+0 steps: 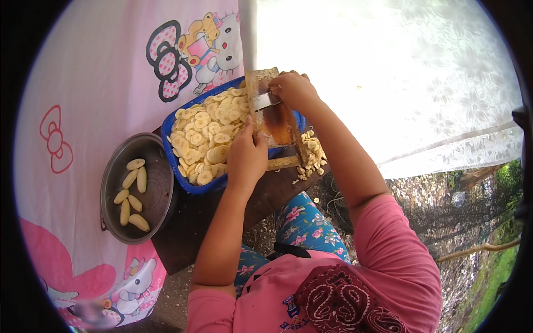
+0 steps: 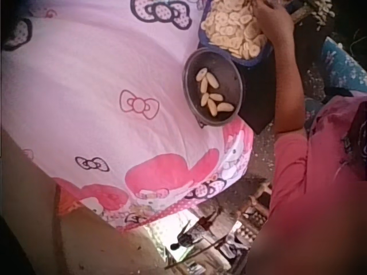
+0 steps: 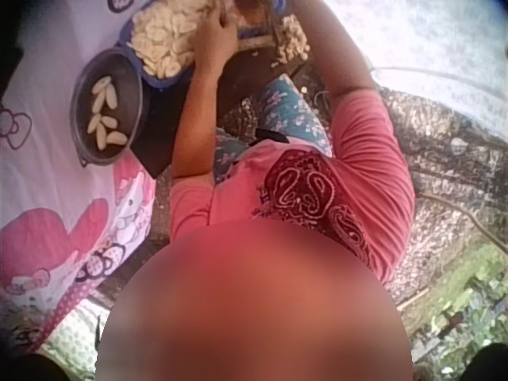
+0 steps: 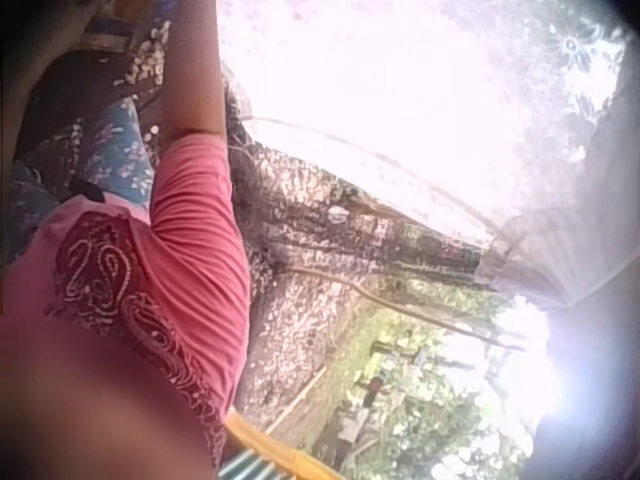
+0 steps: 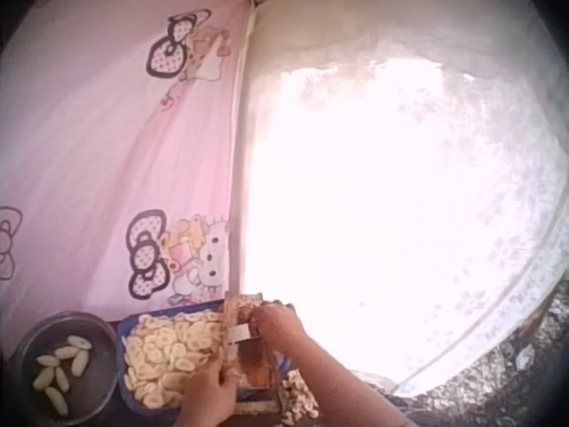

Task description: The person uses a wooden banana slicer to cut peeled bananas into thin slices. They repeatedly pick bananas from a metal bowl, press them through the slicer, and collect the slices in a blue tray. The person occasionally adjusts the tray and clears stuck slices from the slicer.

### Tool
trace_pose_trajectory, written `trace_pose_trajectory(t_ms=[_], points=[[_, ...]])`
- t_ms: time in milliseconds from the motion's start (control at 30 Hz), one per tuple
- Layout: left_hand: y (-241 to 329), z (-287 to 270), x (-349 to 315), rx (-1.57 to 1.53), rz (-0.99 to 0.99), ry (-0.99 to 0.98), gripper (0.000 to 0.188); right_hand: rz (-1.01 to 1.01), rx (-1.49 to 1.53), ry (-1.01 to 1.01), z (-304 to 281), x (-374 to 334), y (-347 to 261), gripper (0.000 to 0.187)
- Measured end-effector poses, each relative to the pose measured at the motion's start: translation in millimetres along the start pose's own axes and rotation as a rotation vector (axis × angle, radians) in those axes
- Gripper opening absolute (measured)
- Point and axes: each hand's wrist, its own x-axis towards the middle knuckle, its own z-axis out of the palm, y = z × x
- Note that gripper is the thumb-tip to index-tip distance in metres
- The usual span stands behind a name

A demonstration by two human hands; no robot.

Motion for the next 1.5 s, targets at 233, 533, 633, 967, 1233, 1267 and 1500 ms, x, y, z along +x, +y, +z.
trace_pose_trajectory(t_ms=[233, 533, 633, 967, 1233, 1267, 1500], points=[[-8, 3, 2, -0.04, 0.025, 0.016, 0.051, -0.115, -0.109, -0.056, -13, -12, -14, 0.017], [-6, 2, 2, -0.004, 0.073, 0.073, 0.048, 0.017, 0.106, -0.098, -12, 17, 10, 0.018], [4, -3, -2, -0.004, 0.111, 0.143, 0.047, 0.154, 0.551, -0.131, -11, 27, 30, 0.022], [-94, -171, 17, 0.158, 0.085, 0.571, 0.034, 0.438, 0.935, 0.061, -6, -34, 84, 0.022], [-250, -246, 47, 0.71, -0.389, -0.062, 0.038, 0.284, 0.186, -0.01, 46, -101, 62, 0.02], [-255, -237, 48, 0.75, -0.418, -0.108, 0.04, 0.302, 0.232, -0.069, 43, -102, 61, 0.02], [-272, -204, 38, 0.849, -0.484, -0.132, 0.048, 0.288, 0.397, 0.09, -1, -105, 64, 0.018]])
